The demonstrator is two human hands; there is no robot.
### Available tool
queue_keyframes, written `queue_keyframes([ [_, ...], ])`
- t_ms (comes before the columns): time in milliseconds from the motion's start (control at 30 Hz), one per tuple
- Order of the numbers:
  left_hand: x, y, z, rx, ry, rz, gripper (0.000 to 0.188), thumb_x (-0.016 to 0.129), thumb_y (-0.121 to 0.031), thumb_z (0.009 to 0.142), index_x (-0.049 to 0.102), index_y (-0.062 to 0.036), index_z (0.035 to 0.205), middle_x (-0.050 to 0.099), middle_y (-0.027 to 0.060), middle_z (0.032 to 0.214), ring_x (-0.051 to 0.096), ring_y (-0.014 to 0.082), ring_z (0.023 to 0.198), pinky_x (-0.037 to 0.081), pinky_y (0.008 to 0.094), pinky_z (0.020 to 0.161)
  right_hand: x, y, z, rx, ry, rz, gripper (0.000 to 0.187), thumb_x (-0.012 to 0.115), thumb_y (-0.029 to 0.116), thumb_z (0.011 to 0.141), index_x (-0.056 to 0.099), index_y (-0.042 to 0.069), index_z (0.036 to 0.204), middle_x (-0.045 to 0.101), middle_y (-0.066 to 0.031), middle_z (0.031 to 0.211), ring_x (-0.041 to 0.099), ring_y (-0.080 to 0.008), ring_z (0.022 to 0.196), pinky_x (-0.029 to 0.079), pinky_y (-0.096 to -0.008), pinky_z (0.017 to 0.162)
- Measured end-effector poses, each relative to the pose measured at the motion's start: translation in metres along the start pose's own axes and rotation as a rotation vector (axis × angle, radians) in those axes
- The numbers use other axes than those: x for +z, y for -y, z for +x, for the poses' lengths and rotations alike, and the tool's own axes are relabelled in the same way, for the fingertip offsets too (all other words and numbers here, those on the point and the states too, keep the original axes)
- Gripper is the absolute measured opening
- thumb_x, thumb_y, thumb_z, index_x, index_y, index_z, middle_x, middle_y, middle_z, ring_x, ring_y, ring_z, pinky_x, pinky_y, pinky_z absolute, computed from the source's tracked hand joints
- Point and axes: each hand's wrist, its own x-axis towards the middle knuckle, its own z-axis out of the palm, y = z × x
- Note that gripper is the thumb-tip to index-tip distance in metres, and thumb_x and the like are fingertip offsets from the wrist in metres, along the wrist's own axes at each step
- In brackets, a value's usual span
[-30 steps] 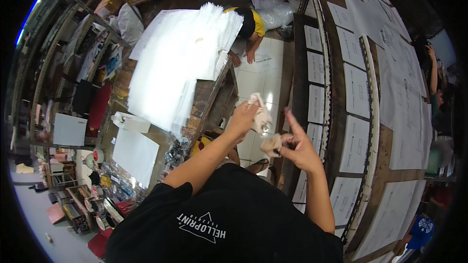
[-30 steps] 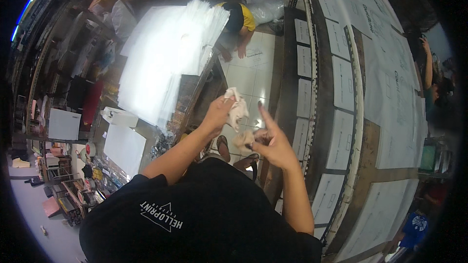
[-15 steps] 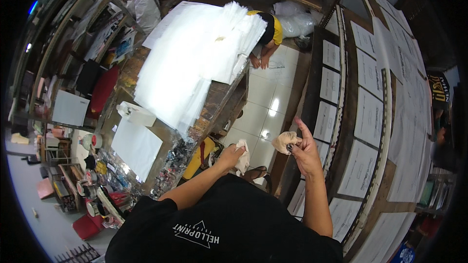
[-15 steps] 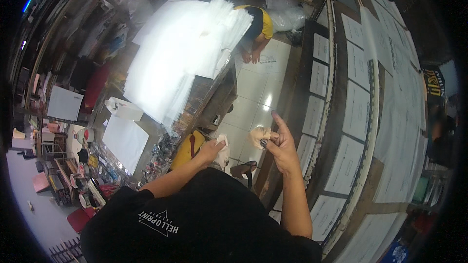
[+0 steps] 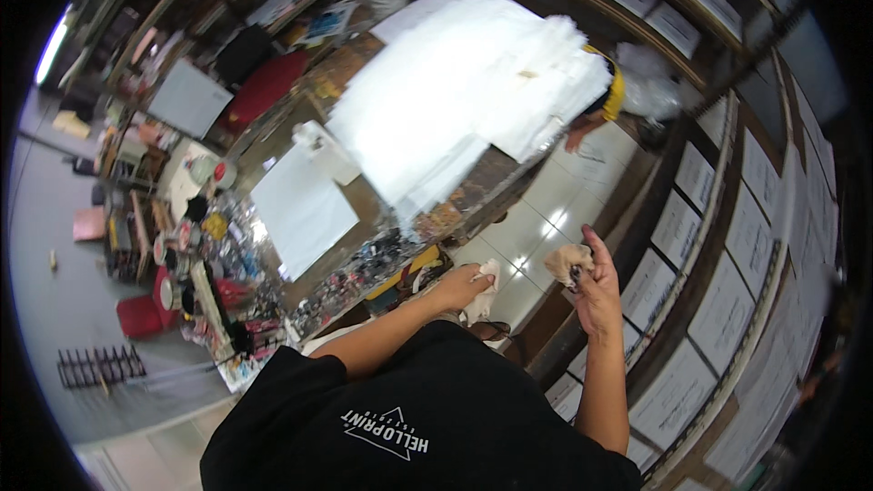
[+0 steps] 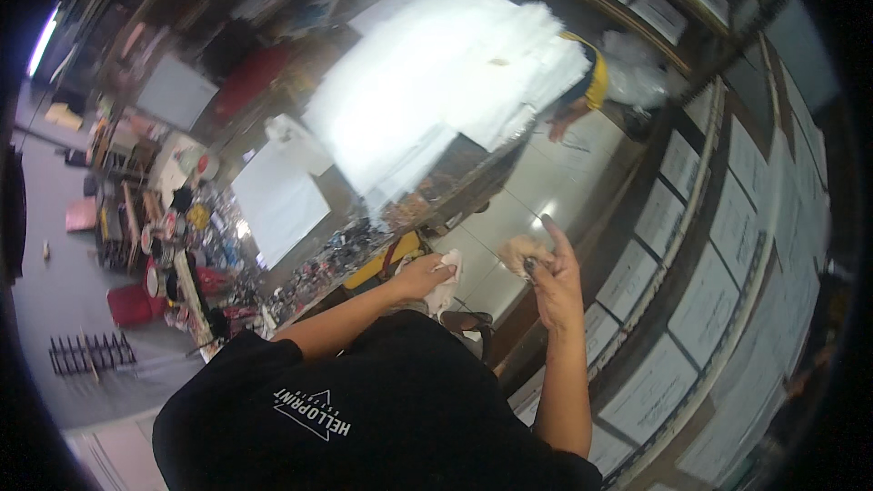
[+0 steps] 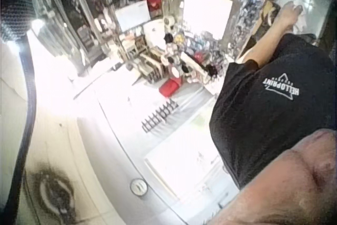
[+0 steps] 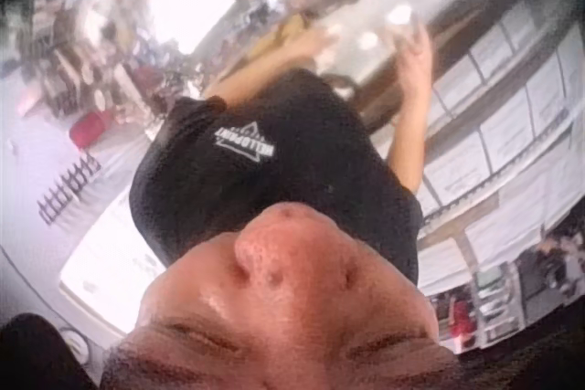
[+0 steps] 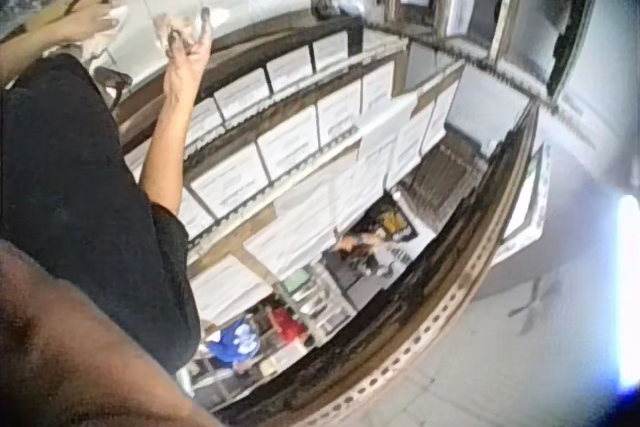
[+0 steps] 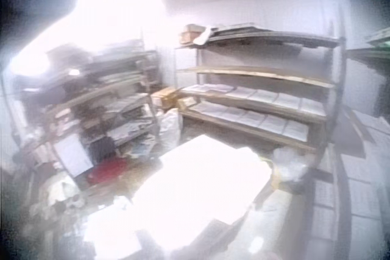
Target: The person cleans a stack of screen-printing films one at a time using a cloth, then places them onto a wooden shelf.
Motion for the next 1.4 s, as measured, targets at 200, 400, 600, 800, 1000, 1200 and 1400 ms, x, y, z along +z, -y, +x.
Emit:
queue_keyframes([
  [200,0.004,0.015,-0.011,0.006,-0.032,-0.063,0.046,0.061,-0.041,0.096,0.062,0.0044,0.101,0.065,0.0234,0.094,0.063,0.0324,0.087,0.047,0.0409,0.076,0.022,-0.006,0.020,0.013,0.031,0.052,0.073,0.072,0.007,0.088,0.034,-0.001,0.150,0.063,-0.0079,0.121,0.064,-0.0156,0.108,0.053,-0.0294,0.093],
  [400,-0.001,0.000,-0.020,-0.040,-0.036,-0.111,0.051,0.061,-0.042,0.096,0.060,0.0083,0.101,0.064,0.0260,0.094,0.062,0.0338,0.086,0.046,0.0419,0.076,0.029,-0.010,0.036,0.073,0.025,0.044,0.068,0.068,0.000,0.091,0.034,-0.001,0.149,0.066,-0.0122,0.114,0.065,-0.0157,0.102,0.051,-0.0296,0.092],
  [600,0.001,0.015,-0.008,-0.072,-0.044,-0.069,0.052,0.061,-0.042,0.095,0.060,0.0087,0.106,0.065,0.0245,0.096,0.063,0.0306,0.090,0.048,0.0401,0.079,0.027,-0.011,0.037,0.067,0.003,0.027,0.056,0.062,-0.001,0.093,0.038,-0.001,0.144,0.065,-0.0133,0.118,0.064,-0.0150,0.100,0.050,-0.0274,0.087],
  [800,-0.007,-0.011,-0.008,-0.153,0.134,-0.337,0.031,0.058,-0.031,0.101,0.063,-0.0004,0.106,0.065,0.0038,0.091,0.059,0.0108,0.077,0.048,0.0290,0.068,-0.013,-0.036,0.042,0.043,-0.125,0.265,0.035,0.062,0.007,0.096,0.047,0.002,0.128,0.064,-0.0069,0.109,0.060,-0.0141,0.093,0.047,-0.0277,0.080],
  [1000,0.003,-0.010,0.004,-0.172,0.233,-0.489,0.033,0.057,-0.033,0.102,0.064,-0.0009,0.106,0.065,0.0024,0.089,0.058,0.0104,0.079,0.047,0.0275,0.071,-0.034,-0.032,0.018,-0.034,-0.209,0.401,0.013,0.065,0.008,0.095,0.056,0.010,0.104,0.066,-0.0008,0.096,0.059,-0.0093,0.080,0.046,-0.0250,0.070],
  [1200,0.020,0.001,0.032,-0.074,0.321,-0.312,0.030,0.056,-0.032,0.103,0.065,-0.0030,0.106,0.065,0.0030,0.090,0.059,0.0111,0.080,0.047,0.0285,0.071,-0.041,-0.013,-0.004,-0.150,-0.297,0.509,0.011,0.065,0.005,0.094,0.056,0.011,0.099,0.061,-0.0017,0.091,0.053,-0.0102,0.073,0.044,-0.0245,0.066],
  [1400,0.047,-0.020,0.047,-0.119,0.460,-0.306,0.030,0.055,-0.031,0.104,0.063,-0.0023,0.110,0.067,0.0034,0.095,0.061,0.0127,0.081,0.048,0.0282,0.071,-0.045,0.013,-0.034,-0.299,-0.311,0.566,0.007,0.061,0.007,0.098,0.057,0.009,0.102,0.061,-0.0015,0.091,0.052,-0.0098,0.073,0.043,-0.0244,0.067],
])
